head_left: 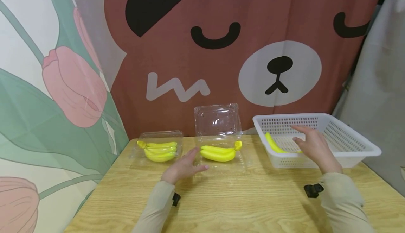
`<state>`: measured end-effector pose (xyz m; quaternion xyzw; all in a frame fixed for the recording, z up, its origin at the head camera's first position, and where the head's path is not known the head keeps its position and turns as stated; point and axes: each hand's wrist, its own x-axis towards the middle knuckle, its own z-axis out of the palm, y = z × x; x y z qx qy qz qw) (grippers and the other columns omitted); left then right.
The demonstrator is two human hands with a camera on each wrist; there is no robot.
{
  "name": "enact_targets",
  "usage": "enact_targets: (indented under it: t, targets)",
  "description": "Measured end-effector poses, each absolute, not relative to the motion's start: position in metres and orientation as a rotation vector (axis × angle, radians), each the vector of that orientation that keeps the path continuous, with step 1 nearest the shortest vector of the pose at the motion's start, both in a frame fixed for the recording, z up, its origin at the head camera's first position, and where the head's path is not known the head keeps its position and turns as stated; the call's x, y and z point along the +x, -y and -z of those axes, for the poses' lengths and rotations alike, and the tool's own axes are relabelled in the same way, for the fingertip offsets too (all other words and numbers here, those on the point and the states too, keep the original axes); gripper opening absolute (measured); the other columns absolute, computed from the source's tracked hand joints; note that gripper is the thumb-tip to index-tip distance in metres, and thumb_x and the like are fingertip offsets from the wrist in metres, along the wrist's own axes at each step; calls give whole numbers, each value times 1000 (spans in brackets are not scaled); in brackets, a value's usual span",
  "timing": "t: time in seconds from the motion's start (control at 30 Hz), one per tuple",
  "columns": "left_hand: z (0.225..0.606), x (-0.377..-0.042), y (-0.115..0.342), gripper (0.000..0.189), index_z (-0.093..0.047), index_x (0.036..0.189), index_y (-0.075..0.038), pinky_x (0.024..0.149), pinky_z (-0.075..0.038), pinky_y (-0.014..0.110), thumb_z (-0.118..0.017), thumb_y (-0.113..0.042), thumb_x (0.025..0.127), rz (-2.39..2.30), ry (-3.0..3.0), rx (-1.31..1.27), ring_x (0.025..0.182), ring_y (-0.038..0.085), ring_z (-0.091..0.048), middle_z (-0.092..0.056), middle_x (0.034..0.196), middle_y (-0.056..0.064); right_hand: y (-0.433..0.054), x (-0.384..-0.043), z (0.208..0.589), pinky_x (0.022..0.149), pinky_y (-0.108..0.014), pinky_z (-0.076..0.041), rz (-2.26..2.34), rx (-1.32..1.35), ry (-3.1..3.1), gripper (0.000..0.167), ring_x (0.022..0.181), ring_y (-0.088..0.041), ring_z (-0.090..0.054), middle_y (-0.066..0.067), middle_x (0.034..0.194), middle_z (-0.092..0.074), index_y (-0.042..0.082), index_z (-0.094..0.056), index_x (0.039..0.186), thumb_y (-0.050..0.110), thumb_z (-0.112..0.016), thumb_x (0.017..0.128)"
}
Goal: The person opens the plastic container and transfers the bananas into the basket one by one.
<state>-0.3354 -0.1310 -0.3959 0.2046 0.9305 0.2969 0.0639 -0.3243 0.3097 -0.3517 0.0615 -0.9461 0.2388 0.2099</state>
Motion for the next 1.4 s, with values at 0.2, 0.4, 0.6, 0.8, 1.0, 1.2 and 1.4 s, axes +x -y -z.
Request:
enact_targets:
  t: [0.2, 0.4, 0.6, 0.8, 1.0, 1.2, 1.4]
  targets:
    - [395, -335, 133, 91, -18, 158, -14, 117, -17, 51, -63, -54, 91, -914, -2803, 617, 147, 30, -17, -17, 162, 10, -301, -324, 343, 101, -69, -30, -684, 221, 2648, 50, 128, -56, -35, -35, 141, -42, -7, -48, 139, 2, -64, 93]
    - [395, -335, 135, 91, -18, 158, -13, 118, -17, 49, -63, -56, 90, -901, -2810, 594, 147, 29, -16, -16, 163, 9, -289, -324, 334, 104, -69, -28, -708, 276, 2664, 49, 130, -55, -33, -36, 142, -40, -8, -48, 139, 3, -63, 93]
    - [396, -336, 137, 94, -18, 158, -14, 118, -17, 49, -61, -60, 89, -882, -2819, 605, 147, 28, -16, -17, 162, 8, -280, -324, 335, 104, -68, -29, -722, 349, 2647, 47, 130, -55, -33, -35, 141, -41, -8, -49, 138, -2, -60, 93]
    - [396, -336, 136, 90, -19, 158, -14, 118, -16, 48, -62, -55, 91, -873, -2826, 599, 147, 27, -17, -17, 162, 7, -269, -323, 336, 104, -67, -30, -728, 398, 2654, 47, 130, -53, -35, -34, 141, -43, -9, -48, 138, -3, -60, 93]
    - [395, -337, 130, 90, -19, 158, -14, 118, -16, 47, -62, -55, 91, -881, -2811, 625, 148, 26, -15, -16, 163, 8, -239, -317, 329, 104, -66, -31, -710, 554, 2627, 47, 130, -51, -38, -32, 140, -46, -8, -50, 137, -1, -63, 92]
    - [393, -338, 129, 90, -19, 158, -13, 119, -14, 47, -63, -53, 91, -877, -2822, 613, 148, 26, -15, -16, 163, 8, -192, -319, 326, 106, -64, -31, -718, 648, 2619, 47, 132, -47, -38, -26, 143, -46, -2, -52, 139, 1, -64, 93]
    - [396, -336, 130, 91, -20, 158, -14, 118, -15, 47, -64, -54, 90, -898, -2806, 593, 148, 26, -15, -16, 163, 7, -148, -333, 342, 108, -61, -33, -752, 730, 2630, 46, 132, -43, -41, -20, 143, -49, 3, -55, 138, 3, -65, 93]
